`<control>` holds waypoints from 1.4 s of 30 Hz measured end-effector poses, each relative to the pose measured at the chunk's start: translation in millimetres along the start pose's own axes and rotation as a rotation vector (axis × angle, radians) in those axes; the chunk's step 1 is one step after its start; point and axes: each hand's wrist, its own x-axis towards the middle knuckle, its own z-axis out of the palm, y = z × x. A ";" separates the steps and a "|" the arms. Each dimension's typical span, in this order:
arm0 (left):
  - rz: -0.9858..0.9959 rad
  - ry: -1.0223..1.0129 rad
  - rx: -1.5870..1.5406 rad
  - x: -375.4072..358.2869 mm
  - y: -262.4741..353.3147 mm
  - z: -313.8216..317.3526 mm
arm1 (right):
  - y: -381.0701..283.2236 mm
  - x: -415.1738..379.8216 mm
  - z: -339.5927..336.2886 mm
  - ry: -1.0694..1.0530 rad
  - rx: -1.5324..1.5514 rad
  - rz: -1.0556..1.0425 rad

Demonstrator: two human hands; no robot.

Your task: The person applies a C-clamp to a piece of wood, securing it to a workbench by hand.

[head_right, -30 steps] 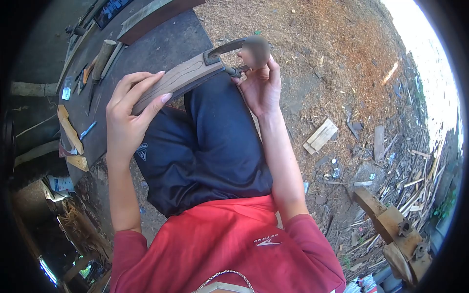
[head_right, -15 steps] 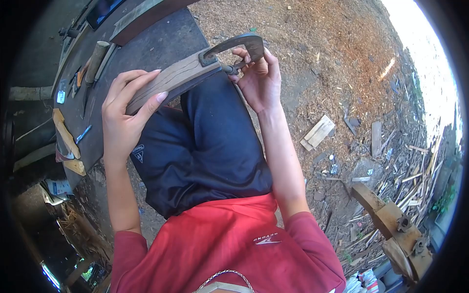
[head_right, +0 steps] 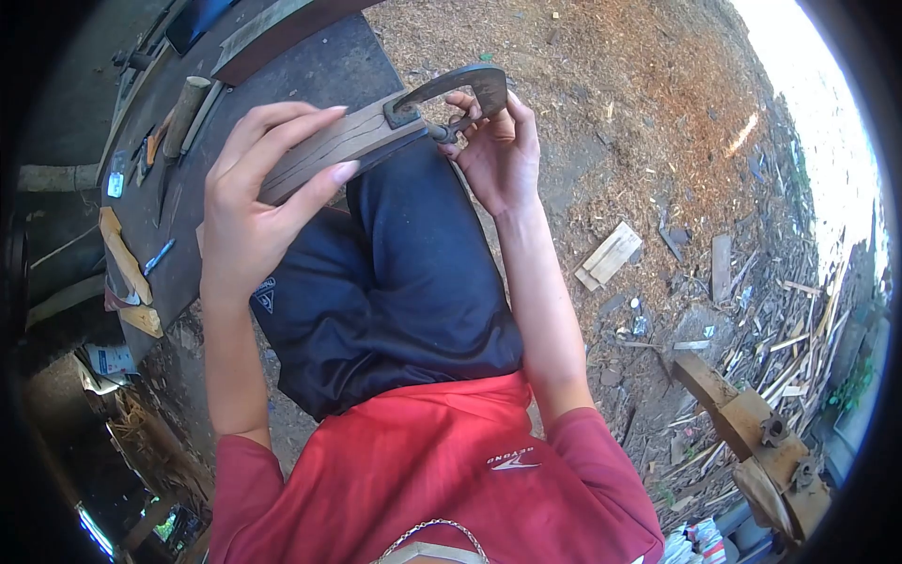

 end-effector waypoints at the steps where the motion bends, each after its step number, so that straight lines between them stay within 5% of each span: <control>1: 0.038 -0.004 -0.013 4.4 1.4 4.3 | -0.2 -0.8 0.9 0.006 0.004 -0.001; 18: 0.311 0.046 -0.203 84.6 20.0 67.5 | 2.2 -7.7 16.0 0.030 0.027 -0.037; 24: 0.126 -0.426 0.106 121.7 40.2 73.4 | 2.7 -7.9 6.0 0.127 0.002 -0.029; 42: 0.227 -0.373 -0.246 122.4 21.5 107.0 | 14.9 -14.5 -2.9 0.100 -0.075 0.021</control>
